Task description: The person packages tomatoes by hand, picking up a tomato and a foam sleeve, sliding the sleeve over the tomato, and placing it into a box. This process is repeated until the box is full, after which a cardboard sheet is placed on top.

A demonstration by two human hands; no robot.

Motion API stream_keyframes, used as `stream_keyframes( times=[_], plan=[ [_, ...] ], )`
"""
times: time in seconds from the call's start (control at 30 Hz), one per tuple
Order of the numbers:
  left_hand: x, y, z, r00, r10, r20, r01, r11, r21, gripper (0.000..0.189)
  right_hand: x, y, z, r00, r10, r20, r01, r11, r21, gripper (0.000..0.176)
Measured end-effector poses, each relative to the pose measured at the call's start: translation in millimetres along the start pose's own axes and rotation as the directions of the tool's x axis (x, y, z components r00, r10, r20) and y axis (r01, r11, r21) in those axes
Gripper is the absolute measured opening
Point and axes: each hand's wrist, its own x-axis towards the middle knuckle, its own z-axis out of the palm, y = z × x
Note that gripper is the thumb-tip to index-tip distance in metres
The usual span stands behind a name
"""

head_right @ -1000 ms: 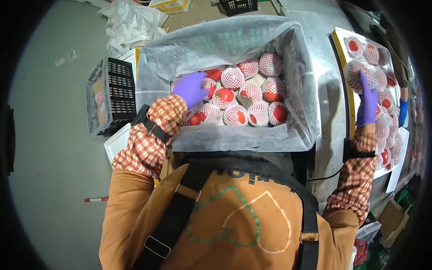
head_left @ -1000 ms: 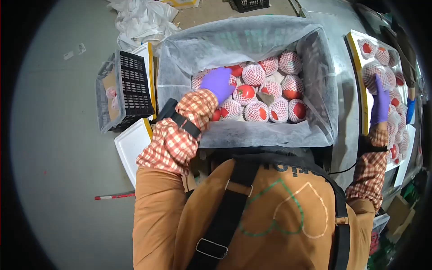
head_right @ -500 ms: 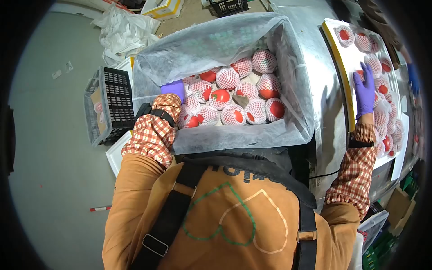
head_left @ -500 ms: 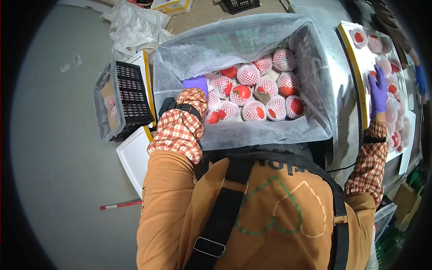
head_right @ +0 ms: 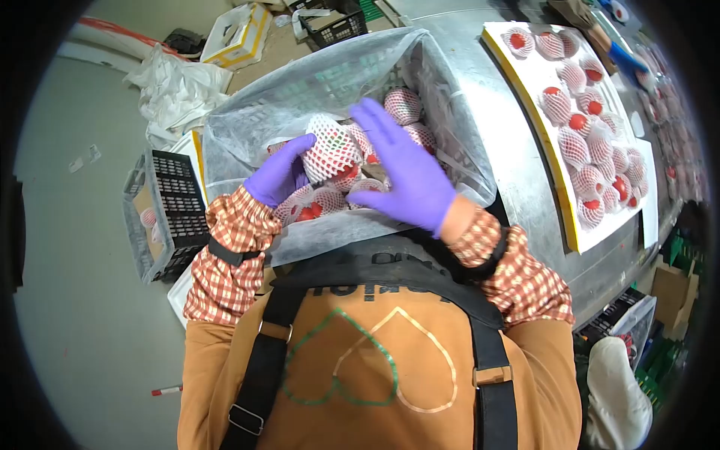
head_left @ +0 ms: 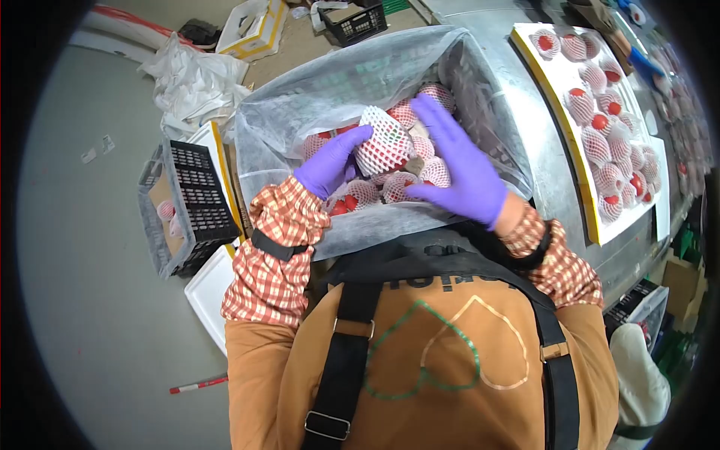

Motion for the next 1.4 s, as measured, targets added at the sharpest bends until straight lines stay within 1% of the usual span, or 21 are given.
stream_keyframes(
  times=[0.17, 0.23, 0.27, 0.3, 0.37, 0.4, 0.43, 0.5, 0.57, 0.63, 0.77, 0.83, 0.9, 0.97, 1.0, 1.03, 1.1, 1.2, 1.27, 1.37, 1.4],
  plan=[
    [-15, -17, 0, 0.984, 0.106, 0.145, -0.118, 0.99, 0.078, 0.059, 9, 2, 39, 0.997, 0.0, -0.072, 0.008, 0.995, 0.101, 0.086],
    [-35, -11, 3, 0.982, 0.095, 0.162, -0.161, 0.868, 0.469, 0.065, 12, 4, 44, 0.995, 0.001, -0.1, 0.011, 0.993, 0.12, 0.079],
    [-43, -19, 14, 0.961, 0.255, 0.107, -0.275, 0.843, 0.463, 0.074, 13, 3, 43, 0.969, 0.246, -0.026, -0.2, 0.841, 0.504, 0.071],
    [-50, -24, 21, 0.961, 0.255, 0.11, -0.276, 0.843, 0.461, 0.074, 15, 4, 42, 0.892, 0.43, 0.136, -0.364, 0.507, 0.781, 0.064],
    [-61, -32, 30, 0.869, 0.474, 0.145, -0.439, 0.601, 0.668, 0.102, 17, 3, 45, 0.884, 0.44, 0.156, -0.376, 0.471, 0.798, 0.056],
    [-57, -39, 29, 0.849, 0.517, 0.112, -0.43, 0.551, 0.715, 0.11, 18, -7, 44, 0.851, 0.479, 0.215, -0.38, 0.28, 0.881, 0.055],
    [-53, -43, 28, 0.849, 0.517, 0.11, -0.43, 0.555, 0.712, 0.11, 19, -13, 45, 0.817, 0.504, 0.28, -0.365, 0.077, 0.928, 0.054],
    [-44, -46, 27, 0.702, 0.708, 0.078, -0.357, 0.254, 0.899, 0.101, 20, -13, 56, 0.817, 0.505, 0.278, -0.348, 0.048, 0.936, 0.051],
    [-40, -44, 26, 0.651, 0.756, 0.066, -0.432, 0.299, 0.851, 0.093, 19, -17, 60, 0.765, 0.567, 0.305, -0.354, -0.024, 0.935, 0.051],
    [-42, -34, 26, 0.733, 0.68, 0.004, -0.372, 0.395, 0.84, 0.093, 15, -8, 67, 0.773, 0.532, 0.346, -0.396, -0.022, 0.918, 0.051],
    [-40, -33, 26, 0.73, 0.683, 0.017, -0.474, 0.488, 0.733, 0.084, 14, -14, 58, 0.767, 0.542, 0.343, -0.415, 0.011, 0.91, 0.049],
    [-44, -27, 28, 0.815, 0.579, -0.012, -0.475, 0.681, 0.557, 0.078, 10, -10, 56, 0.763, 0.539, 0.357, -0.435, 0.02, 0.9, 0.048],
    [-45, -31, 26, 0.78, 0.626, 0.006, -0.538, 0.664, 0.519, 0.073, 2, 13, 68, 0.839, 0.515, 0.178, -0.426, 0.417, 0.803, 0.045],
    [-46, -35, 11, 0.721, 0.691, 0.053, -0.618, 0.607, 0.5, 0.067, -6, 24, 67, 0.849, 0.506, 0.152, -0.491, 0.651, 0.58, 0.043],
    [-48, -40, 6, 0.661, 0.75, 0.016, -0.61, 0.525, 0.593, 0.067, 0, 12, 64, 0.905, 0.409, 0.119, -0.397, 0.71, 0.581, 0.044],
    [-59, -34, 6, 0.712, 0.702, -0.03, -0.604, 0.633, 0.484, 0.069, 8, -6, 58, 0.838, 0.5, 0.218, -0.515, 0.595, 0.616, 0.043],
    [-73, -27, -3, 0.561, 0.826, 0.057, -0.54, 0.313, 0.782, 0.07, 1, 3, 58, 0.854, 0.453, 0.254, -0.516, 0.682, 0.517, 0.04],
    [-105, -10, -37, 0.474, 0.88, -0.031, -0.478, 0.286, 0.831, 0.071, 1, -4, 64, 0.916, 0.3, 0.267, -0.391, 0.815, 0.427, 0.039],
    [-124, -6, -82, 0.359, 0.91, -0.206, -0.5, 0.374, 0.781, 0.07, -6, 5, 65, 0.927, 0.27, 0.259, -0.343, 0.891, 0.298, 0.038],
    [-166, -4, -144, 0.127, 0.903, -0.411, -0.49, 0.417, 0.765, 0.069, -14, -5, 59, 0.944, 0.232, 0.236, -0.29, 0.923, 0.251, 0.035],
    [-181, -4, -178, 0.034, 0.887, -0.461, -0.395, 0.436, 0.809, 0.067, -13, -5, 64, 0.943, 0.229, 0.24, -0.288, 0.925, 0.249, 0.035]
  ],
)
